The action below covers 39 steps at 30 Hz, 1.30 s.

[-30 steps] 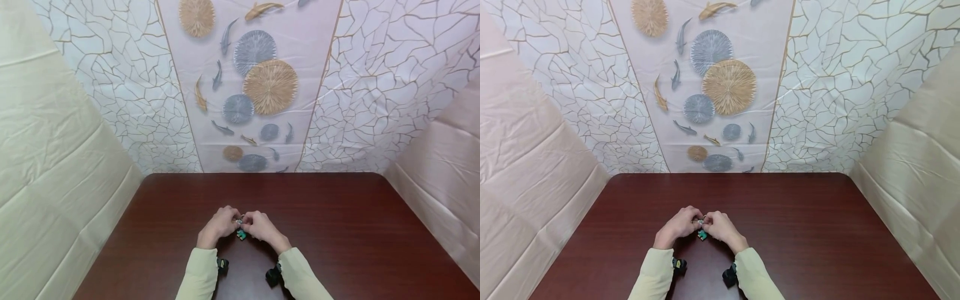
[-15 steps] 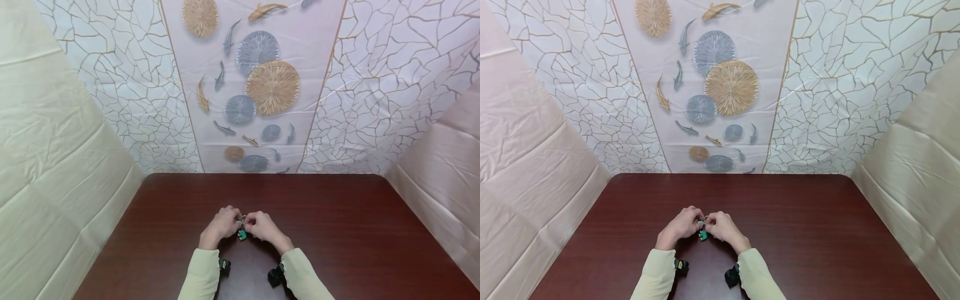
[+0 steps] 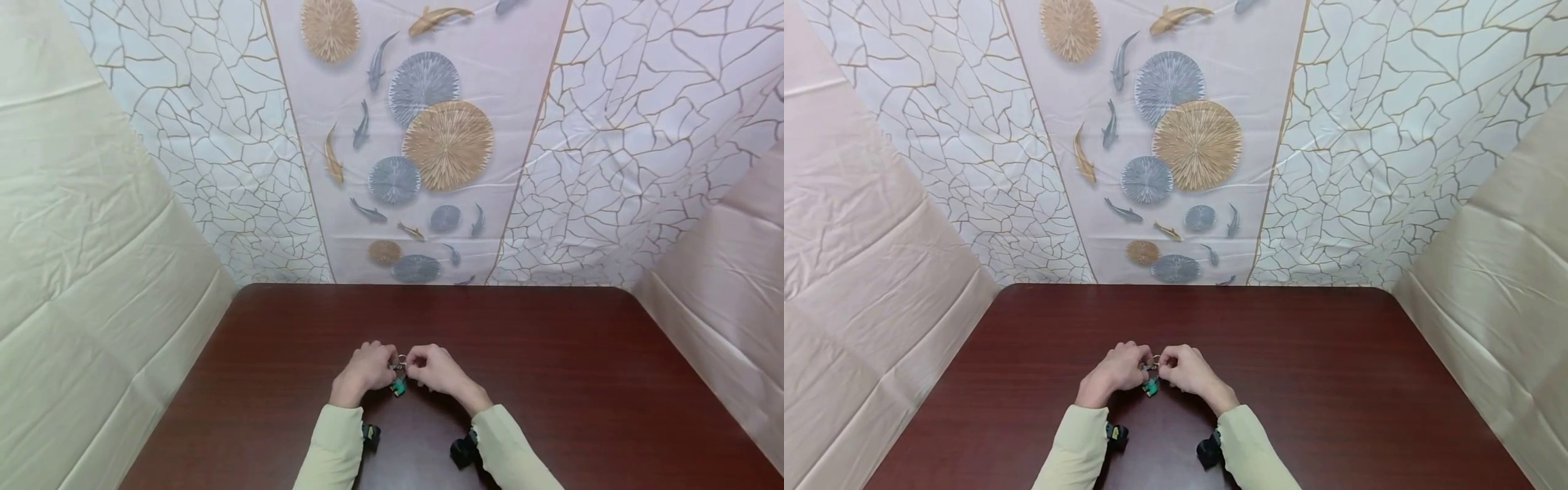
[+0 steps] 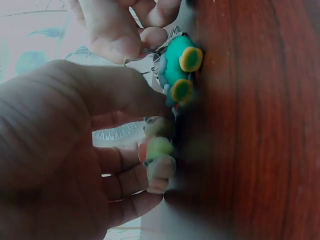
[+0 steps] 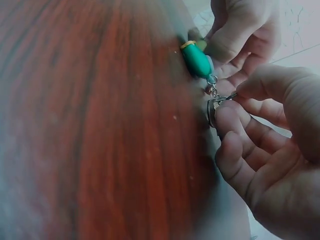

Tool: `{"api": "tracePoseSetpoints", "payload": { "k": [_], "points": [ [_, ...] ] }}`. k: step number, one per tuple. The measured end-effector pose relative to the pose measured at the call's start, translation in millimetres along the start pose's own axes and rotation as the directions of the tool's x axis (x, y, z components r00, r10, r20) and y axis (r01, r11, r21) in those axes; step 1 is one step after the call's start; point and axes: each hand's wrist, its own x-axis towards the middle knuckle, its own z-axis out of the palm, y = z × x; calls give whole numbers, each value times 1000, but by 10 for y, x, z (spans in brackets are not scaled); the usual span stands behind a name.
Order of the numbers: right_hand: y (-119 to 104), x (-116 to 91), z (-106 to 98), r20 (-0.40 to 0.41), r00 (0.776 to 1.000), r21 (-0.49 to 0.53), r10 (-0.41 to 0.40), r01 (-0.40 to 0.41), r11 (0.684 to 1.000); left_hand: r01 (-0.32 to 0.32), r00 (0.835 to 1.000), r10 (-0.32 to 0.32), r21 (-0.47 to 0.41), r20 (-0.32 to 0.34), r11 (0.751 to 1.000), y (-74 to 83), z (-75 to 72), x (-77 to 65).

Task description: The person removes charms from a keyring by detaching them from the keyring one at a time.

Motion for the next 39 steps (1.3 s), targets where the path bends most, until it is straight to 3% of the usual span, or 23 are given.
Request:
{"api": "tracePoseSetpoints", "payload": {
  "k": [5,12,17,26,28,31,35,38,39],
  "points": [
    [-28,-28,-48,-5,1000,-13,-14,14,1000,-11,1000,11,-14,17,1000,2,11,16],
    [-52,-52,-129,-36,999,-27,-40,39,999,-80,996,83,-169,10,982,-33,63,69],
    [-77,-94,-220,-68,996,-12,-51,51,999,-110,993,116,-270,5,957,-11,26,40],
    [-283,-199,-500,-126,987,65,-96,105,992,-216,973,164,-386,-162,897,149,-226,-53],
    [-350,-230,-568,-136,985,93,-103,116,989,-238,966,168,-419,-196,876,196,-296,-82],
    [-466,-283,-668,-156,980,132,-125,146,980,-270,958,177,-496,-227,825,268,-405,-130],
    [-630,-367,-787,-182,967,149,-176,204,968,-317,947,210,-605,-243,730,369,-543,-196],
    [-749,-431,-871,-199,958,136,-209,238,962,-354,935,240,-631,-261,691,436,-628,-239],
    [-785,-451,-897,-203,954,131,-219,248,960,-366,930,245,-623,-275,691,456,-654,-253]
  ]
}}
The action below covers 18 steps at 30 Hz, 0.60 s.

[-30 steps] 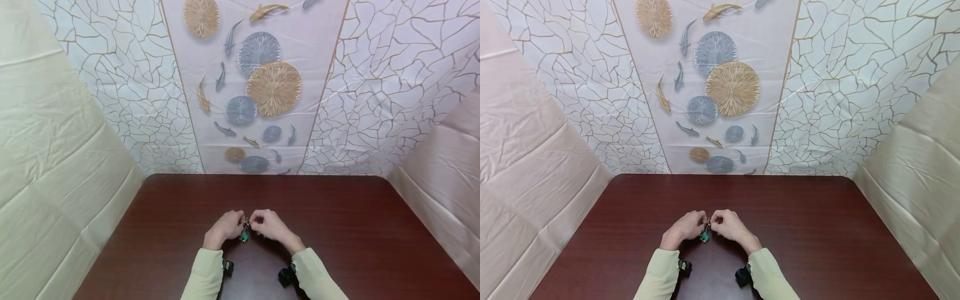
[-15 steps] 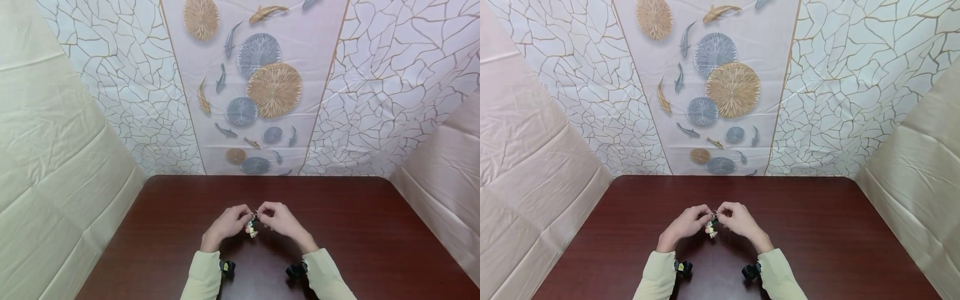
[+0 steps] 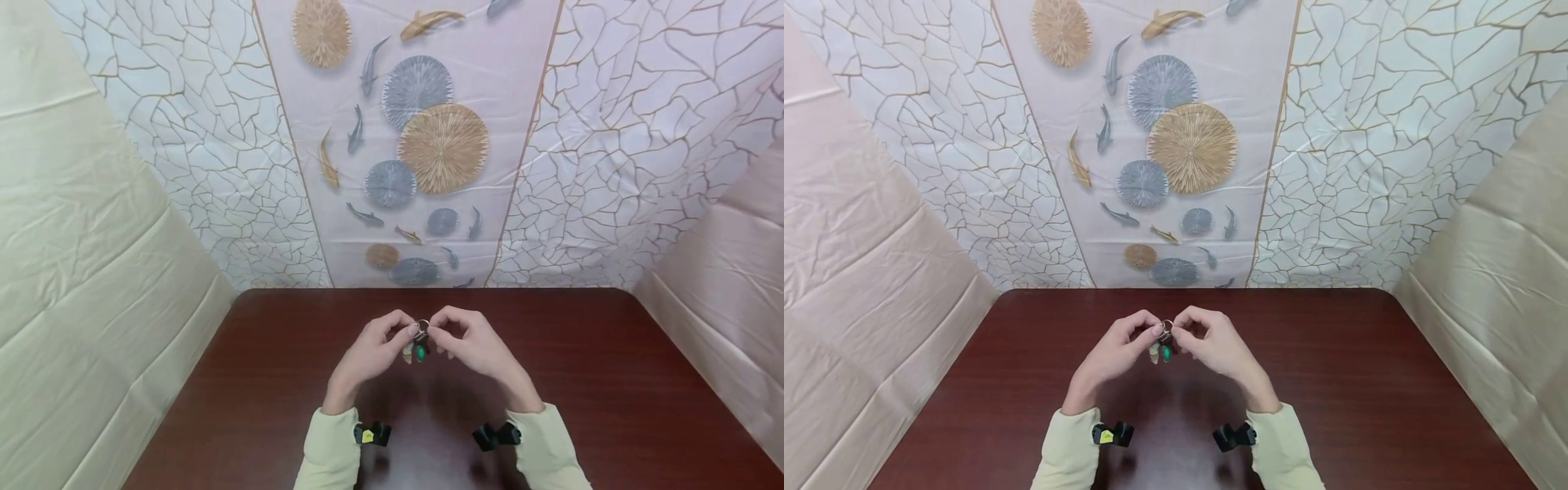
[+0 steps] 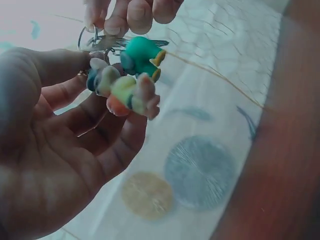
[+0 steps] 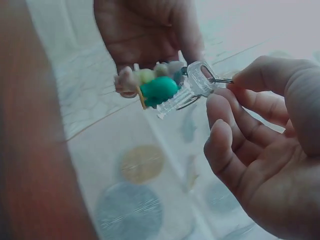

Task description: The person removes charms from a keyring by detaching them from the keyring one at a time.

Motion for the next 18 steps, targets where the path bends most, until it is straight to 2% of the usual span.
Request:
{"api": "tracePoseSetpoints", "payload": {
  "k": [6,10,18],
  "points": [
    [-151,-6,-87,-13,996,-1,-85,85,996,-75,997,75,-38,-3,996,142,-49,-1],
    [-205,-5,-118,-12,994,9,-112,112,994,-107,994,107,-83,2,991,215,-59,1],
    [-284,20,-109,-16,991,43,-132,133,990,-147,987,140,-92,-78,985,335,-38,18]
  ]
}}
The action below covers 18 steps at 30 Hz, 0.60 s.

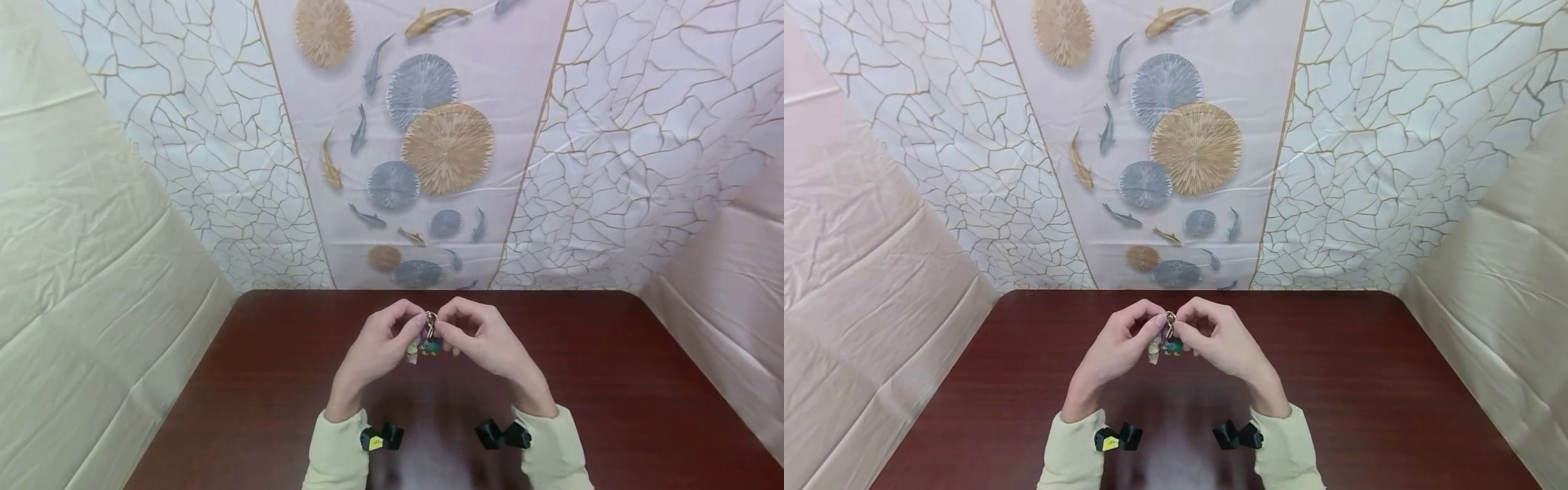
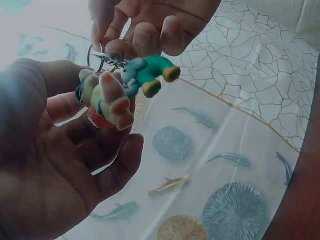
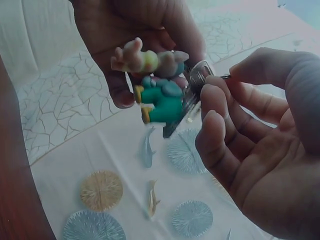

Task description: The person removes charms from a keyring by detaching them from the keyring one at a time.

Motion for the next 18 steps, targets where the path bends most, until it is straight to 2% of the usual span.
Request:
{"api": "tracePoseSetpoints", "payload": {
  "k": [9,18],
  "points": [
    [-36,8,42,25,1000,7,-6,6,1000,-14,1000,16,50,-27,999,63,-6,9],
    [-30,13,93,37,999,23,-13,12,1000,-19,999,22,85,-44,996,60,-27,-29]
  ]
}}
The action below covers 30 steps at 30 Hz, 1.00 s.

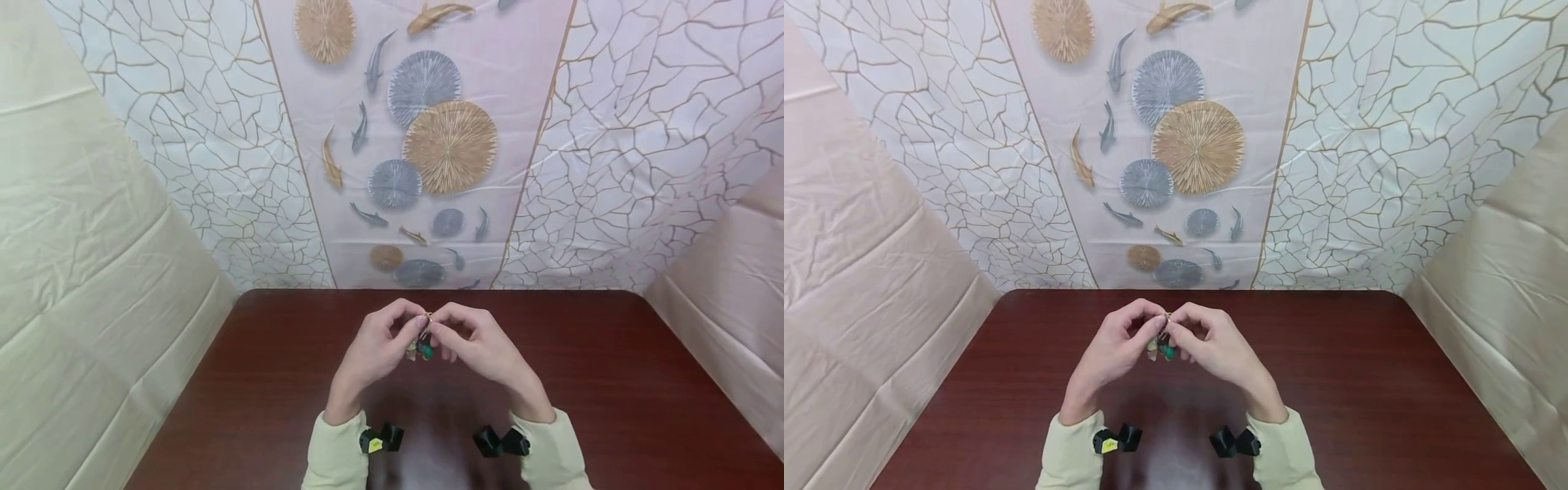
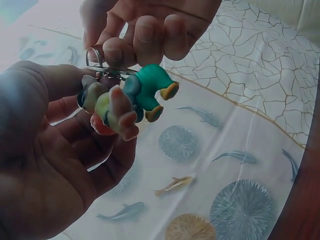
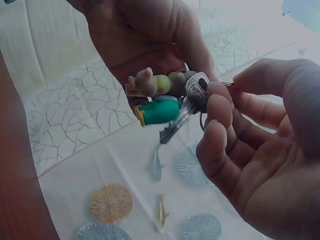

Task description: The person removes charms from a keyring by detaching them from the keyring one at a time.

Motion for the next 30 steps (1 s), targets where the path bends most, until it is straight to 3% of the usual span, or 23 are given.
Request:
{"api": "tracePoseSetpoints", "payload": {
  "k": [8,19,30],
  "points": [
    [-7,-8,22,-17,999,27,-46,46,999,-14,1000,14,8,-19,1000,22,-29,-41],
    [-31,-27,24,27,998,101,-63,60,993,-36,999,36,-1,24,999,56,-38,-62],
    [-50,-28,67,35,996,120,-80,76,990,-106,994,109,178,-11,978,156,-85,-116]
  ]
}}
